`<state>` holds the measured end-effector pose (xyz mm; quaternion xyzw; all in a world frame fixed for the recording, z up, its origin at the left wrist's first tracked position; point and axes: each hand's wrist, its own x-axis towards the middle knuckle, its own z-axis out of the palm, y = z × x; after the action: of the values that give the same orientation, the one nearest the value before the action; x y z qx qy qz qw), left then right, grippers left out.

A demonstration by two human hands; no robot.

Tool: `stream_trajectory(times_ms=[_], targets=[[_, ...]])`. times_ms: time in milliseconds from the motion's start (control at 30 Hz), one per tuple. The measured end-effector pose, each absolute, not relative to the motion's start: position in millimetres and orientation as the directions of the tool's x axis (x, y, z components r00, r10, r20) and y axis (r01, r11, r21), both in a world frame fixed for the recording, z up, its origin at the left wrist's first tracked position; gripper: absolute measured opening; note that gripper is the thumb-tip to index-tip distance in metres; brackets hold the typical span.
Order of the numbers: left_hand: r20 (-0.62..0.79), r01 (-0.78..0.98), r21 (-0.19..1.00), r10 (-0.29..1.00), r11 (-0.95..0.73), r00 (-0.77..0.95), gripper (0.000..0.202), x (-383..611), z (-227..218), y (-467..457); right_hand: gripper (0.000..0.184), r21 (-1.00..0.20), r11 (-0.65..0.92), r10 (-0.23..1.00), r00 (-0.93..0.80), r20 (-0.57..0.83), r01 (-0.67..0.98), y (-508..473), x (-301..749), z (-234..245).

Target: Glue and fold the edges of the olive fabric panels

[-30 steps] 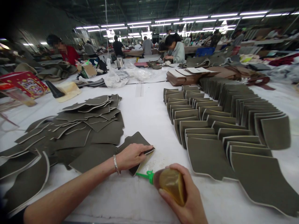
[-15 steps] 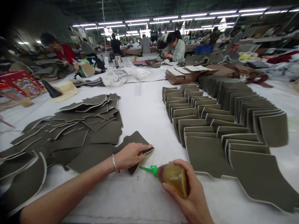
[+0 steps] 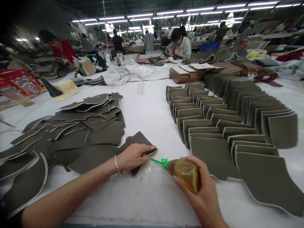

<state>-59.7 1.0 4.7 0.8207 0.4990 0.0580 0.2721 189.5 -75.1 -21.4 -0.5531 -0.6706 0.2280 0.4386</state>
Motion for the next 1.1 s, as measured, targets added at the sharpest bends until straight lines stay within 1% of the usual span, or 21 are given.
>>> stream_trajectory(times_ms=[100, 300, 367, 533, 567, 633, 767, 867, 967, 1033, 1100], targets=[[-0.185, 0.785, 0.512, 0.848, -0.349, 0.497, 0.056, -59.8, 6.3, 0.9, 0.044, -0.784, 0.269, 0.934, 0.045, 0.353, 0.559, -71.0, 190.9, -21.6], [-0.188, 0.786, 0.511, 0.846, -0.349, 0.498, 0.054, -59.9, 8.5, 0.9, 0.046, -0.814, 0.240, 0.931, 0.113, 0.348, 0.529, -72.2, 186.4, -25.6], [-0.189, 0.786, 0.509, 0.845, -0.352, 0.501, 0.055, -59.9, 7.8, 1.4, 0.045, -0.828, 0.220, 0.942, 0.108, 0.317, 0.516, -76.9, 181.7, -24.9], [-0.199, 0.777, 0.525, 0.837, -0.349, 0.510, 0.057, -60.7, 5.9, 3.0, 0.042, -0.904, 0.068, 0.979, 0.146, 0.142, 0.423, -90.2, 170.2, -20.5], [-0.199, 0.775, 0.527, 0.836, -0.349, 0.511, 0.057, -60.9, 6.2, 3.1, 0.043, -0.912, 0.058, 0.982, 0.141, 0.126, 0.406, -90.2, 171.1, -21.2], [-0.207, 0.776, 0.530, 0.835, -0.341, 0.509, 0.056, -61.2, 7.3, 3.2, 0.046, -0.917, 0.060, 0.981, 0.147, 0.127, 0.394, -86.8, 176.8, -24.9], [-0.228, 0.788, 0.524, 0.838, -0.323, 0.495, 0.055, -61.1, 9.2, 3.2, 0.053, -0.902, 0.066, 0.962, 0.214, 0.172, 0.427, -79.5, 186.9, -33.3], [-0.232, 0.784, 0.527, 0.833, -0.327, 0.503, 0.055, -61.5, 8.1, 3.9, 0.051, -0.912, 0.028, 0.970, 0.208, 0.123, 0.409, -88.1, 176.1, -31.5], [-0.216, 0.770, 0.542, 0.830, -0.336, 0.514, 0.056, -62.7, 5.6, 4.7, 0.046, -0.936, -0.012, 0.982, 0.182, 0.055, 0.351, -104.1, 155.8, -23.0], [-0.205, 0.762, 0.551, 0.830, -0.340, 0.518, 0.056, -63.6, 4.1, 4.9, 0.043, -0.946, -0.021, 0.983, 0.178, 0.039, 0.324, -111.1, 146.1, -17.2], [-0.198, 0.759, 0.554, 0.832, -0.341, 0.519, 0.055, -64.3, 3.1, 4.8, 0.043, -0.942, -0.035, 0.978, 0.204, 0.036, 0.334, -113.0, 142.4, -13.7]])
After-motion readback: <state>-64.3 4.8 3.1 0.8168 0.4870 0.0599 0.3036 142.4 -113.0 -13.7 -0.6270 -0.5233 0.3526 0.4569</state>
